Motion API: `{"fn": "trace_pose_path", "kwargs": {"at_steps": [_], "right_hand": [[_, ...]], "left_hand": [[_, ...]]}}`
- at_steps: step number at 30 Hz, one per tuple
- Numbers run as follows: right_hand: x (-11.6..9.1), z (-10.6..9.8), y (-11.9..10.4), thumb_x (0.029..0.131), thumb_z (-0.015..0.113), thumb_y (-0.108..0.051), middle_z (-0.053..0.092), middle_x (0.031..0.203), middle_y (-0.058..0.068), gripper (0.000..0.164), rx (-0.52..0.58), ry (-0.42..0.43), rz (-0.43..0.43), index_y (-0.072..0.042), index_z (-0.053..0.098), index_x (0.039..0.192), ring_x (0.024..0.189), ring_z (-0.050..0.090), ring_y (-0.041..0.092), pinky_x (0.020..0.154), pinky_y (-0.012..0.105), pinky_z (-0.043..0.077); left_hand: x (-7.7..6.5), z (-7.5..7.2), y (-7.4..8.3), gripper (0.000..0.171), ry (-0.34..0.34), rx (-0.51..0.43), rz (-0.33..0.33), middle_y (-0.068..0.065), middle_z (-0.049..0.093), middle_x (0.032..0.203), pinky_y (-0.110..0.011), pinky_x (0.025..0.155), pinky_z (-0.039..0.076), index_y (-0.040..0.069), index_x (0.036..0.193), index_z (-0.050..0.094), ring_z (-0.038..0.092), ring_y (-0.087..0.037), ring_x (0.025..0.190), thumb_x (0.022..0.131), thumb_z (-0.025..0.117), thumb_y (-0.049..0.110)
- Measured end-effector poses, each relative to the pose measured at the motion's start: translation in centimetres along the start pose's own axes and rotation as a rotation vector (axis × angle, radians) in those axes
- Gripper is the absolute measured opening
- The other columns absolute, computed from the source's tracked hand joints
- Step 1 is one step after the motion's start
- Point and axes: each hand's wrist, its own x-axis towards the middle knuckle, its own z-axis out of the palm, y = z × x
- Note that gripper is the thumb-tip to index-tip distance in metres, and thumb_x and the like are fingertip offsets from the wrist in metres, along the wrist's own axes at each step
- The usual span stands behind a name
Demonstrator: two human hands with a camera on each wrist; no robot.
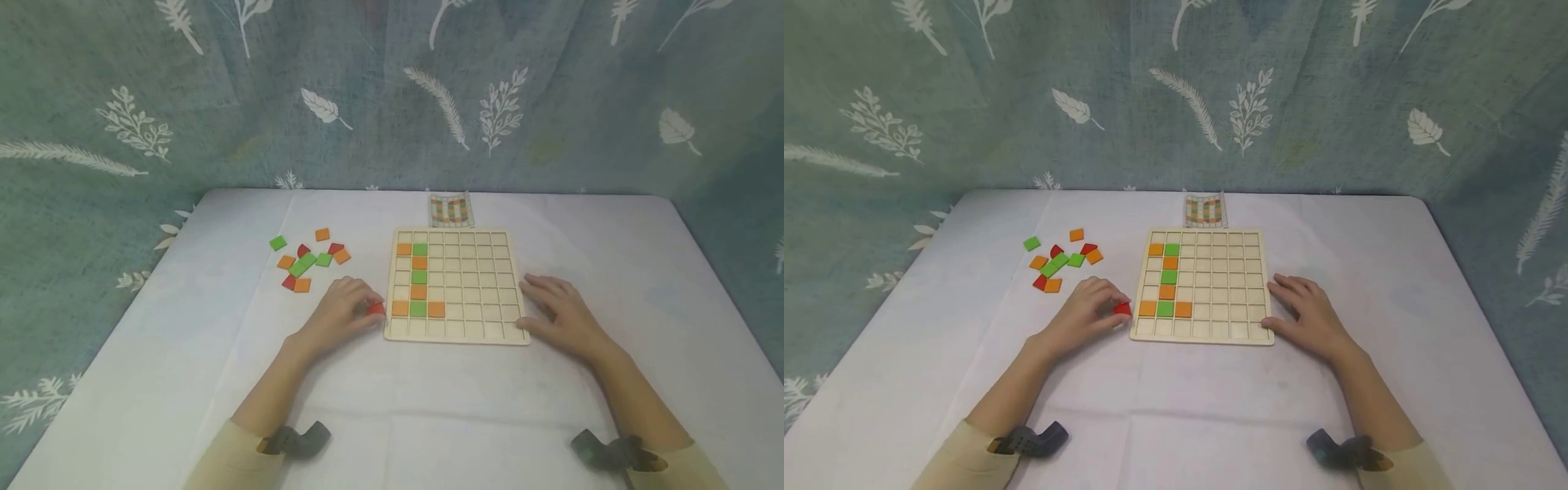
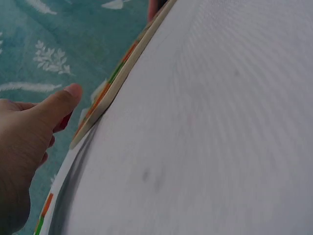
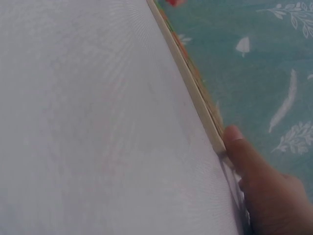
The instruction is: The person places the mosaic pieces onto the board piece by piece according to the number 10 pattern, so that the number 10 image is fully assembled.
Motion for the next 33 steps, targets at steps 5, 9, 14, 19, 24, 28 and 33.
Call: {"fn": "trace_pose_path", "kwargs": {"at_steps": [5,9,14,19,24,28,33], "right_hand": [[0.0,0.0,0.3,0.079,0.073,-0.040,0.043,0.144,0.014,0.068,0.005,0.009,-0.001,-0.008,0.051,0.135,0.131,0.032,0.040,0.103,0.059,0.025],[0.1,0.1,0.3,0.079,0.074,-0.039,0.043,0.144,0.014,0.067,0.012,0.013,-0.003,-0.008,0.051,0.135,0.131,0.032,0.040,0.103,0.059,0.025],[0.0,0.2,0.1,0.079,0.073,-0.040,0.042,0.145,0.012,0.068,0.019,0.002,0.018,-0.009,0.051,0.135,0.131,0.031,0.039,0.103,0.059,0.024],[-0.1,0.5,-0.1,0.079,0.073,-0.042,0.042,0.145,0.012,0.069,0.024,-0.012,0.021,-0.009,0.050,0.136,0.131,0.031,0.039,0.103,0.060,0.025],[0.0,0.3,-0.1,0.079,0.073,-0.043,0.042,0.145,0.013,0.070,0.015,-0.006,0.011,-0.009,0.051,0.136,0.131,0.032,0.039,0.102,0.060,0.025],[0.1,0.1,-0.1,0.079,0.074,-0.041,0.043,0.144,0.013,0.069,0.014,0.000,0.010,-0.009,0.051,0.135,0.131,0.032,0.038,0.102,0.059,0.025],[0.2,0.1,0.1,0.078,0.075,-0.038,0.044,0.143,0.013,0.066,0.016,0.011,-0.014,-0.008,0.053,0.133,0.130,0.033,0.039,0.102,0.059,0.025]], "left_hand": [[2.4,1.4,1.3,0.029,-0.018,-0.011,0.071,0.011,0.059,0.094,-0.032,0.089,0.036,0.020,0.101,0.067,0.045,-0.009,0.092,0.081,0.072,0.040],[4.1,2.4,2.5,0.029,-0.025,0.004,0.131,0.009,0.059,0.091,-0.033,0.089,0.035,0.017,0.100,0.068,0.045,-0.010,0.089,0.083,0.071,0.040],[6.0,3.4,4.2,0.031,-0.039,0.000,0.184,0.008,0.060,0.091,-0.032,0.088,0.035,0.016,0.100,0.069,0.046,-0.012,0.091,0.082,0.070,0.041],[7.1,4.5,5.4,0.025,-0.078,0.011,0.210,0.010,0.058,0.086,-0.031,0.087,0.033,0.018,0.099,0.069,0.046,-0.012,0.093,0.085,0.068,0.039],[7.5,5.1,6.0,0.024,-0.104,0.043,0.217,0.010,0.057,0.086,-0.033,0.090,0.033,0.021,0.100,0.069,0.046,-0.012,0.094,0.085,0.067,0.040],[7.6,5.7,6.3,0.024,-0.131,0.068,0.216,0.011,0.058,0.093,-0.033,0.097,0.031,0.024,0.102,0.070,0.047,-0.011,0.096,0.087,0.065,0.041],[7.4,6.0,6.8,0.025,-0.128,0.050,0.225,0.008,0.061,0.098,-0.036,0.100,0.031,0.023,0.107,0.070,0.049,-0.013,0.098,0.087,0.065,0.038]]}}
